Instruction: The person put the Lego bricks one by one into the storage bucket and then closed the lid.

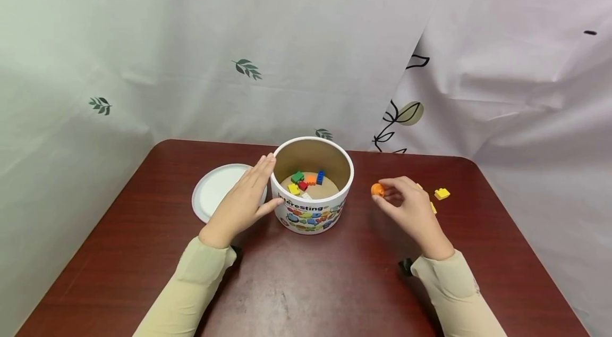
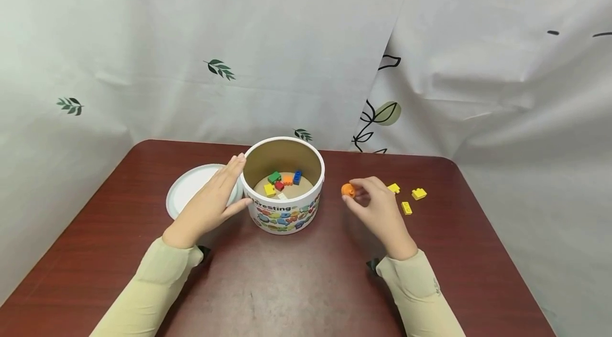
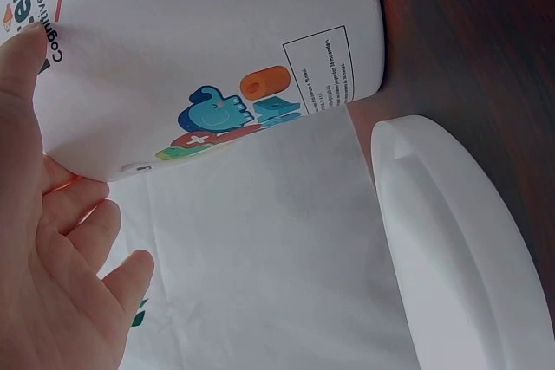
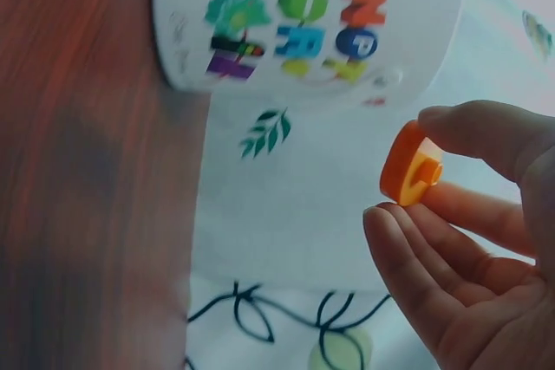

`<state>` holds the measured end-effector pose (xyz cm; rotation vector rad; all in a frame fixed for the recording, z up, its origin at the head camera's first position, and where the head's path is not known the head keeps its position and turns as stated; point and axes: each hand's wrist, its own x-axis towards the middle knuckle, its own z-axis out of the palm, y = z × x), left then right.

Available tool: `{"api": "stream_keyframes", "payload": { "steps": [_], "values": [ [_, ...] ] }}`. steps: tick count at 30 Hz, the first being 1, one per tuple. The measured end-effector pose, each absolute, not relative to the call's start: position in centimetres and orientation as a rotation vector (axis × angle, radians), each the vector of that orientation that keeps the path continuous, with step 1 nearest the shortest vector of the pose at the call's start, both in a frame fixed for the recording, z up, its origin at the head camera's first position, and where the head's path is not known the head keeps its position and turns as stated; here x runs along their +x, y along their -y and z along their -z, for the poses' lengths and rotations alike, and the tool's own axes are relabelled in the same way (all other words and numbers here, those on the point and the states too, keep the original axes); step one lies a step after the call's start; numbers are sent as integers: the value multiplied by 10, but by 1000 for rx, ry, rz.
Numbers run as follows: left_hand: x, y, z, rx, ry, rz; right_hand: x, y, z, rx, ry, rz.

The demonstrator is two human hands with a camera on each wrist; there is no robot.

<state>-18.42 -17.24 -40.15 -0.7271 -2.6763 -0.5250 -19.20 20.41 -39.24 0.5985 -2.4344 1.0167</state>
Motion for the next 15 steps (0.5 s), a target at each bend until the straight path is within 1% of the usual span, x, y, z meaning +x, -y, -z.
{"api": "stream_keyframes", "payload": {
  "steps": [15],
  "values": [
    [-186,173,403,-730,2675,529,-191,-164,364,653,2281,-1119]
  ]
}}
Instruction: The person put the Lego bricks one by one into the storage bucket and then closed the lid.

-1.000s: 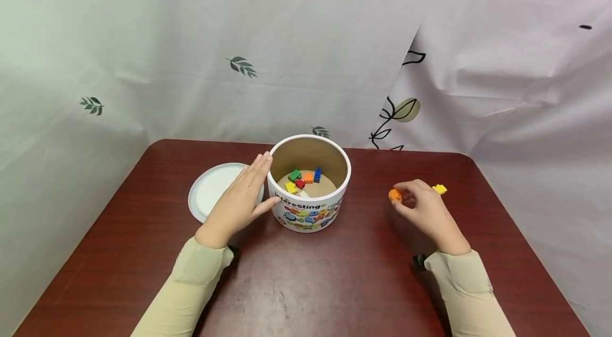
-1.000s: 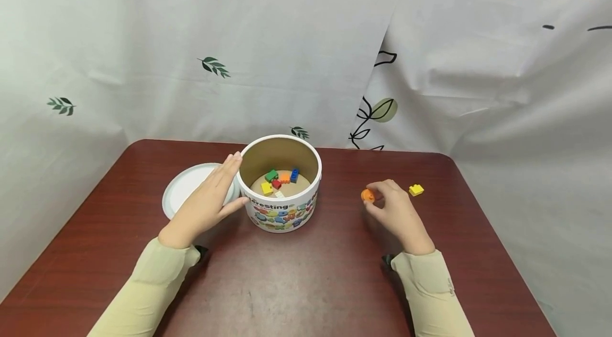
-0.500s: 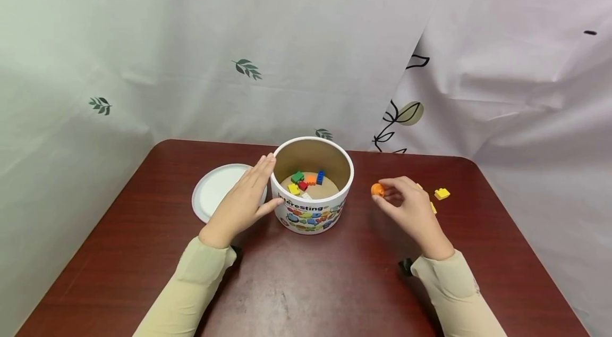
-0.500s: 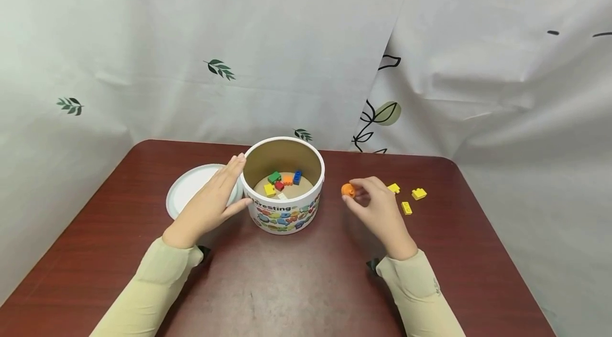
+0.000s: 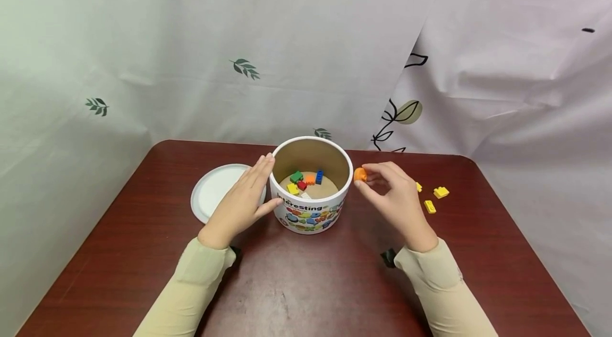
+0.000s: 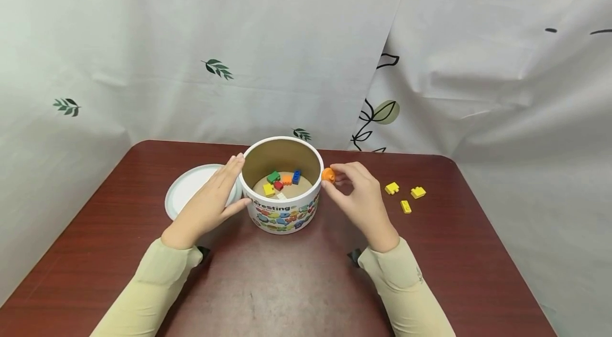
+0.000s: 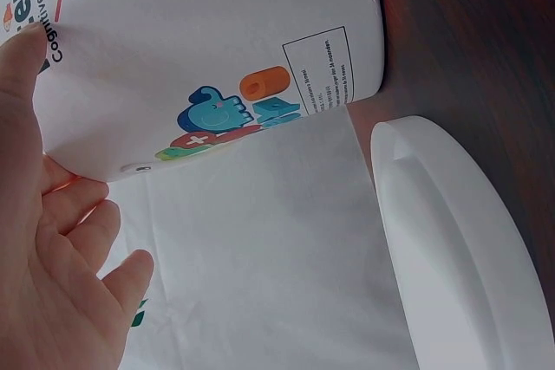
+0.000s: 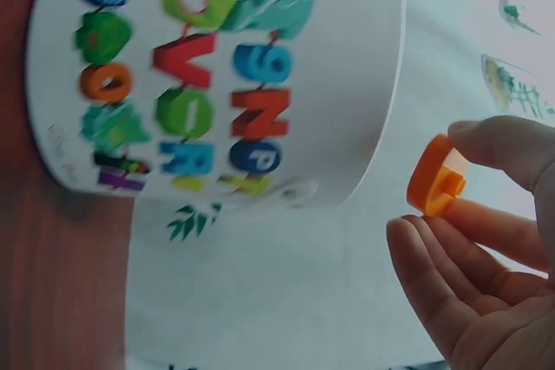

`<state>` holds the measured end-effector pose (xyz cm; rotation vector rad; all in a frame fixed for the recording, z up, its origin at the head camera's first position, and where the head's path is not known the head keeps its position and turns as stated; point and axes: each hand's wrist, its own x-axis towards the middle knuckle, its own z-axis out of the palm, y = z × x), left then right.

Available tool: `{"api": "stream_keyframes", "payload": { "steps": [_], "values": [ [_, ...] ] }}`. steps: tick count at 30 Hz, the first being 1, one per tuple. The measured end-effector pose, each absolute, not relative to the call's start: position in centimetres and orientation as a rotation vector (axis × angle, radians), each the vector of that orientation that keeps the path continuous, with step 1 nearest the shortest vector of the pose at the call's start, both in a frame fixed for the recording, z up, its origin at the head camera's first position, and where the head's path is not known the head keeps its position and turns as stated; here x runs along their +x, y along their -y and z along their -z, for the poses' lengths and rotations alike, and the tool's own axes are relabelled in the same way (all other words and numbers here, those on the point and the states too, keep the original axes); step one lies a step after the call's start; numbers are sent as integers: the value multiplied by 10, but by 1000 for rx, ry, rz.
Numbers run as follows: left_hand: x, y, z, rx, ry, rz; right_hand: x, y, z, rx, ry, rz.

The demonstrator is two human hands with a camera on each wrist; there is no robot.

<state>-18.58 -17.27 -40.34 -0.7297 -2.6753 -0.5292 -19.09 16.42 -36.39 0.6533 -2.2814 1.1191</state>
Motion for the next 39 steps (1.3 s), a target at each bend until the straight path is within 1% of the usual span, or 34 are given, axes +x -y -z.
{"api": "stream_keyframes", "payload": {
  "steps": [10,22,31,39],
  "values": [
    [-184,173,404,-726,2673,539,-208,-140,354,759,2285,-1098],
    [-184,172,403,-731,2668,543,-235,-119,343,913,2422,-805],
    [-186,172,403,-739,2655,535,-248,-112,338,902,2590,-616],
    [-185,172,402,-734,2668,538,-243,-121,344,864,2410,-750]
  ]
}}
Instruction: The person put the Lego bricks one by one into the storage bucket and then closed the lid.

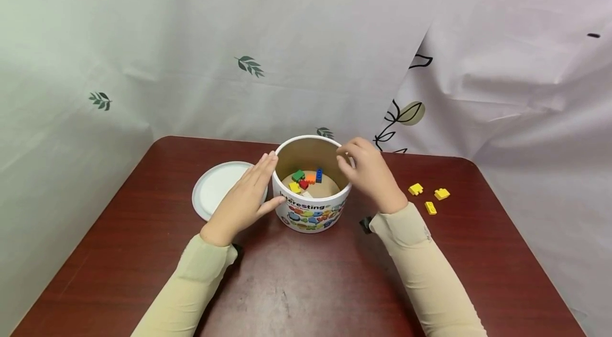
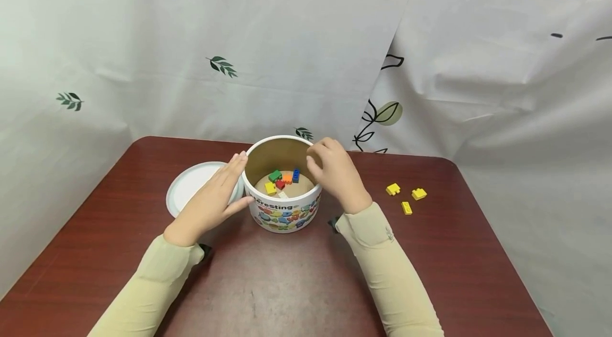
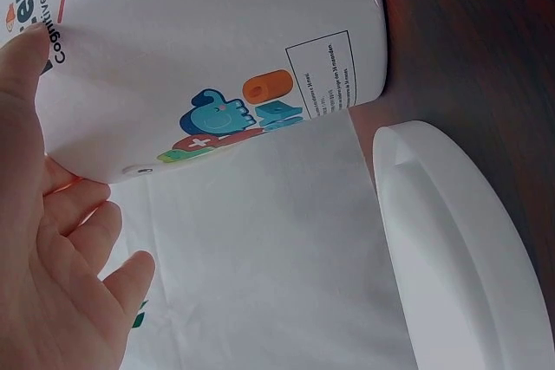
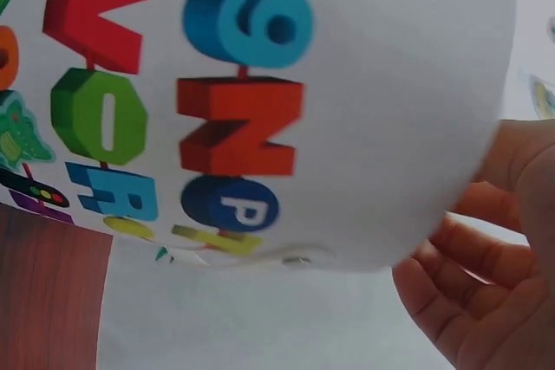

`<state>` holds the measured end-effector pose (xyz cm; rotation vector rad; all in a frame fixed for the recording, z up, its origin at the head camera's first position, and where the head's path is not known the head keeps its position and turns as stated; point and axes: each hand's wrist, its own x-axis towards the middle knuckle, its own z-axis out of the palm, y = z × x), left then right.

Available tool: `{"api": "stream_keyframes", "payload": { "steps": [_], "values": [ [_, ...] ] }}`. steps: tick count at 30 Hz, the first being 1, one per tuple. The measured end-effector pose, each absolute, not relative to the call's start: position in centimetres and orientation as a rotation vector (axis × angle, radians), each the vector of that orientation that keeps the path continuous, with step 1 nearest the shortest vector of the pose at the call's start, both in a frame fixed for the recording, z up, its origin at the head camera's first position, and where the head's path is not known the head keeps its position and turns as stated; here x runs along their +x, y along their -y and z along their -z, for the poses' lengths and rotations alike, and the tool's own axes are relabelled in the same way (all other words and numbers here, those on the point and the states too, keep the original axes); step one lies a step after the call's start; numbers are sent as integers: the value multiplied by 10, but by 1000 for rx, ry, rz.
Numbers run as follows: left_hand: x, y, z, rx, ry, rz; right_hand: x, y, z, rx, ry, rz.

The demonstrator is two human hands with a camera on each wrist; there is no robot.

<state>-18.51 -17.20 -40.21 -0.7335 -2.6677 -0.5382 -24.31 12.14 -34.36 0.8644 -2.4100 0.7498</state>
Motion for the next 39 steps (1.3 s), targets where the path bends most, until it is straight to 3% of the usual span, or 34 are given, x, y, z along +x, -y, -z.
{"api": "stream_keyframes", "payload": {
  "steps": [20,39],
  "values": [
    [-188,170,399,-750,2638,529,-238,-216,373,393,2333,-866],
    [-183,172,401,-724,2675,527,-235,-291,394,116,3036,-851]
  ]
}}
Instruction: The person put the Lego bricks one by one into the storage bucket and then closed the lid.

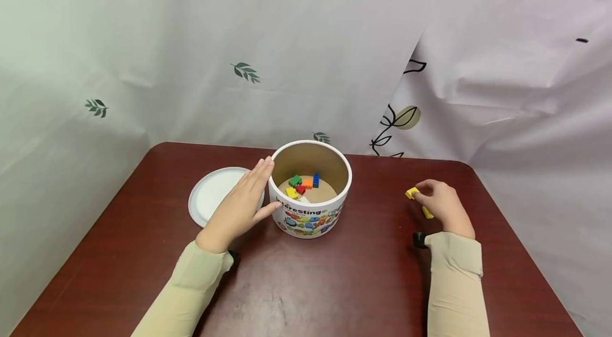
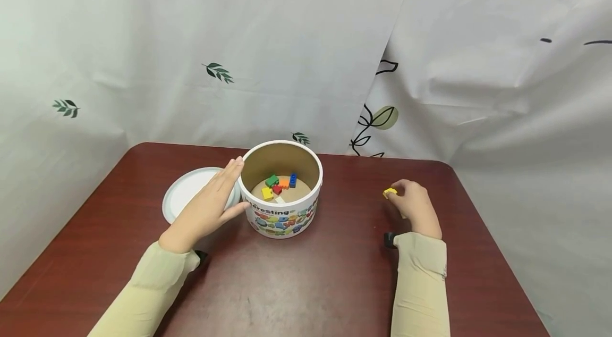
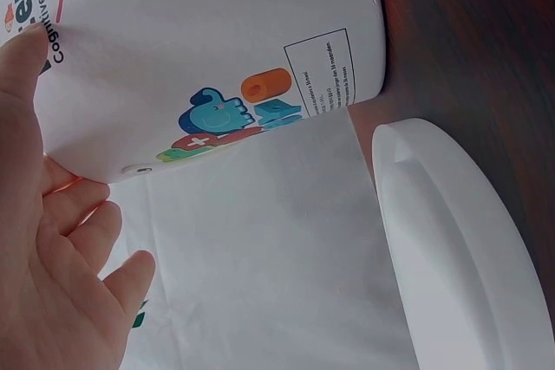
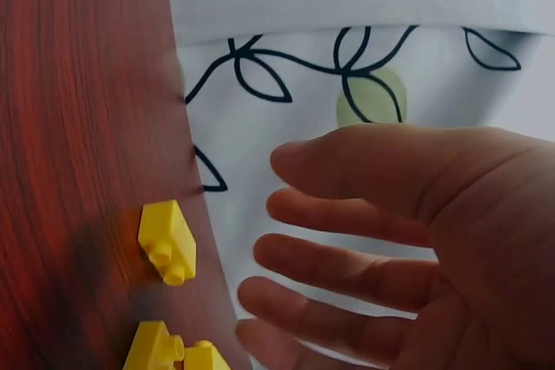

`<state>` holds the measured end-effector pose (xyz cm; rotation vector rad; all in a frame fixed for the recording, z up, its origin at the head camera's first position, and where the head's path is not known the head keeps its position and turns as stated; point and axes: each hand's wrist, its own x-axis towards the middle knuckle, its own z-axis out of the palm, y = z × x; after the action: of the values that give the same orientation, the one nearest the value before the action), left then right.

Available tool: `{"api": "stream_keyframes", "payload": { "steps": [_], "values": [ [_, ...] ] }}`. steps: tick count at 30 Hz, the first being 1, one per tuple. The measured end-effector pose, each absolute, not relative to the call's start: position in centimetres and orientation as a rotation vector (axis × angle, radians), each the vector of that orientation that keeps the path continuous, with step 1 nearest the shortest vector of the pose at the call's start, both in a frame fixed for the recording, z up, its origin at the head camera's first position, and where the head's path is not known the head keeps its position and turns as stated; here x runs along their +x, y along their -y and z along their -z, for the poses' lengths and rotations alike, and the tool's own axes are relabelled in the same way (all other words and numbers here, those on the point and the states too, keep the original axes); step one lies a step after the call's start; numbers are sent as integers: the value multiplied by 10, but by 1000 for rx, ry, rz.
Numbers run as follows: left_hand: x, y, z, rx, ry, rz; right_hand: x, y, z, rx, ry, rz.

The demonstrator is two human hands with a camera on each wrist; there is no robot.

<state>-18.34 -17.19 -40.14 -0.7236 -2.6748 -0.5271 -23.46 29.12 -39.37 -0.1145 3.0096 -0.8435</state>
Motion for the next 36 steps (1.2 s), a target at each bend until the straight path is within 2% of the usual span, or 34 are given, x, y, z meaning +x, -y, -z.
{"api": "stream_keyframes", "payload": {
  "steps": [14,36],
  "values": [
    [-183,174,405,-728,2663,545,-231,-305,404,26,-2847,800],
    [-185,173,405,-738,2652,554,-235,-313,415,21,-2931,740]
  ]
}}
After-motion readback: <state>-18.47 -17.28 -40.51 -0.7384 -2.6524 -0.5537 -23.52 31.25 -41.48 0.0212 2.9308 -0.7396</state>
